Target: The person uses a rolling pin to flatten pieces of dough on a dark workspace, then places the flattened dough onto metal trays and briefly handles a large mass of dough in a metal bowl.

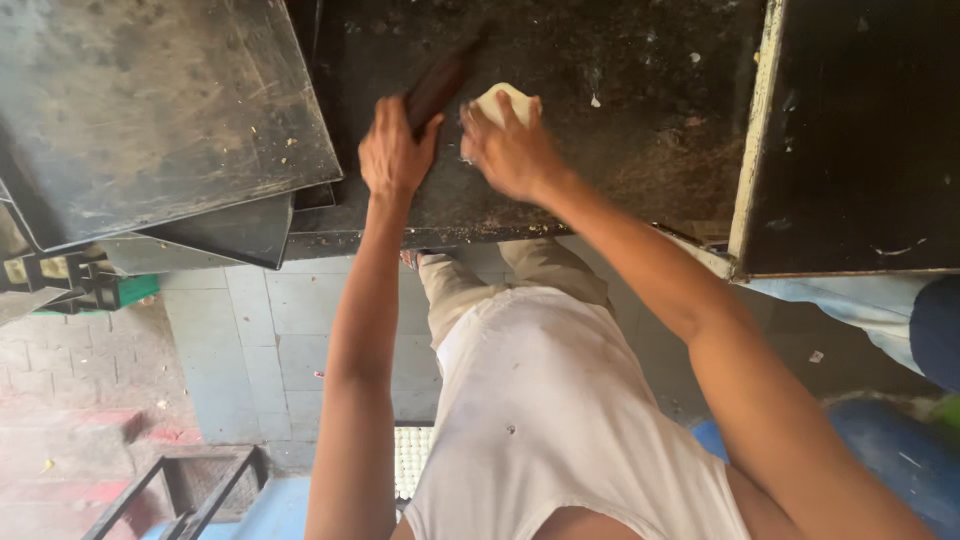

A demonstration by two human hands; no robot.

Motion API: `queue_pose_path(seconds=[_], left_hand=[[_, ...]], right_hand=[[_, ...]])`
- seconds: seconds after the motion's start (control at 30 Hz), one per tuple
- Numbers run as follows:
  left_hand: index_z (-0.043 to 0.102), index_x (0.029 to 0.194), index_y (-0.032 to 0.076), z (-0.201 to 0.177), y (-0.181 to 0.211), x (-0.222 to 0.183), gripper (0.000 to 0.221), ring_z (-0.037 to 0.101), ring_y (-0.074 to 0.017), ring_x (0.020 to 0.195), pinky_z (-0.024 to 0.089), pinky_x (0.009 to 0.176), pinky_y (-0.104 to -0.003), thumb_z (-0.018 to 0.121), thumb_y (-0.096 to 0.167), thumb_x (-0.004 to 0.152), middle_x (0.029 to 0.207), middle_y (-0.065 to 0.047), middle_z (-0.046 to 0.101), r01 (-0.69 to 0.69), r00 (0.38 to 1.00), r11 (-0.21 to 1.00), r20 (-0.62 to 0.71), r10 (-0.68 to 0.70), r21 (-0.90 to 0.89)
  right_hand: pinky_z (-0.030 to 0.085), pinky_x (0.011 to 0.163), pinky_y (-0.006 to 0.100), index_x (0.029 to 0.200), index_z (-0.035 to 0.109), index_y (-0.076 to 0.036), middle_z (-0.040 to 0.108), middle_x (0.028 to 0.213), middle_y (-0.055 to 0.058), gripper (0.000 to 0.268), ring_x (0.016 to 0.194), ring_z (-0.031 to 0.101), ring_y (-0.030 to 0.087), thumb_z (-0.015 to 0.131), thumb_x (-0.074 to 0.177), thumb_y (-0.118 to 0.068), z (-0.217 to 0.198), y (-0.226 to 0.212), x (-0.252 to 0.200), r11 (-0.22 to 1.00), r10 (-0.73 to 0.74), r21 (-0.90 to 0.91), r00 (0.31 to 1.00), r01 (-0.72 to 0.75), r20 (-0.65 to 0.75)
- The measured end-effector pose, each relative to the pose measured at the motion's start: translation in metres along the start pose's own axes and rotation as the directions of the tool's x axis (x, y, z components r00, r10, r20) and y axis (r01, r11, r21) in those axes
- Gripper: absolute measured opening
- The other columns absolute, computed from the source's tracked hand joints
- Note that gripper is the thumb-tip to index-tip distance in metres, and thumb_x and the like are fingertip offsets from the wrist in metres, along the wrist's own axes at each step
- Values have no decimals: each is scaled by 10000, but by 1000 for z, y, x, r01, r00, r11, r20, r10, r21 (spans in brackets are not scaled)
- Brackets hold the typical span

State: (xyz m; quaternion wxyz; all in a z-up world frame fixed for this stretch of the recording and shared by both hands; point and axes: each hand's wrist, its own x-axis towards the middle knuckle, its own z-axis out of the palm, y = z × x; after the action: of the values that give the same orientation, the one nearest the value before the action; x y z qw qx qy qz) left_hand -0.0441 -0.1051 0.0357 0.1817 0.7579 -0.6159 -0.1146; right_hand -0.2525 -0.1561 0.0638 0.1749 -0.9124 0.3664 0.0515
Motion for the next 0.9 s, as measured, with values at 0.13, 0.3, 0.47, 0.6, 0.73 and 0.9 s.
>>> queue_pose_path(seconds=[0.13, 0.3, 0.47, 0.6, 0.73, 0.9], left_hand=[[587, 1230, 20, -3, 10, 4, 595, 722, -318, 882, 593, 703, -429, 732, 535, 970, 1061, -120, 643, -334, 942, 942, 22, 335, -43], [614, 1172, 40, 9, 12, 58, 723, 706, -439, 808, 580, 536, -531, 741, 680, 861, 1235, -240, 651, -298, 946, 950, 165, 280, 95], [570, 1330, 98, 17, 24, 70, 643, 709, -368, 1002, 603, 780, -516, 641, 644, 998, 1229, -135, 666, -88, 934, 996, 347, 82, 2], [601, 1295, 152, -2, 31, -38, 648, 676, -280, 988, 591, 804, -495, 772, 499, 775, 1136, -68, 631, -463, 883, 877, -20, 469, 129], [622, 1258, 93, -7, 2, -69, 500, 657, -315, 929, 560, 729, -443, 803, 350, 869, 1067, -117, 611, 26, 992, 998, -127, -19, 58], [589, 1204, 45, -19, -25, -83, 515, 642, -339, 899, 550, 700, -446, 803, 424, 928, 1088, -153, 602, 202, 963, 979, -188, -193, 30]], right_hand=[[562, 985, 459, 1443, 576, -99, 785, 1126, 70, 368, 1087, 721, 281, 551, 1109, -252, -3, 69, -3, 882, 262, 470, 804, 24, -534], [551, 656, 493, 1278, 650, -104, 748, 959, 131, 221, 779, 715, 354, 644, 1058, -126, 52, 119, 61, 964, 196, 262, 747, -31, -635], [570, 736, 486, 1402, 592, -71, 769, 1190, 138, 349, 883, 717, 335, 578, 1054, -48, 50, 134, 52, 981, 89, 187, 728, 55, -680], [597, 824, 431, 1415, 556, -113, 712, 1275, 121, 309, 977, 739, 312, 554, 1114, -182, 34, 63, -36, 770, 429, 637, 770, -38, -473], [552, 861, 467, 1347, 537, -36, 600, 1291, 219, 395, 1043, 657, 468, 628, 1045, -273, -7, 75, 25, 990, -9, 80, 635, 113, -773], [529, 773, 425, 1147, 561, -113, 680, 1050, 125, 254, 926, 710, 310, 651, 1058, -334, -14, 59, 29, 978, -169, 66, 932, 199, -320]])
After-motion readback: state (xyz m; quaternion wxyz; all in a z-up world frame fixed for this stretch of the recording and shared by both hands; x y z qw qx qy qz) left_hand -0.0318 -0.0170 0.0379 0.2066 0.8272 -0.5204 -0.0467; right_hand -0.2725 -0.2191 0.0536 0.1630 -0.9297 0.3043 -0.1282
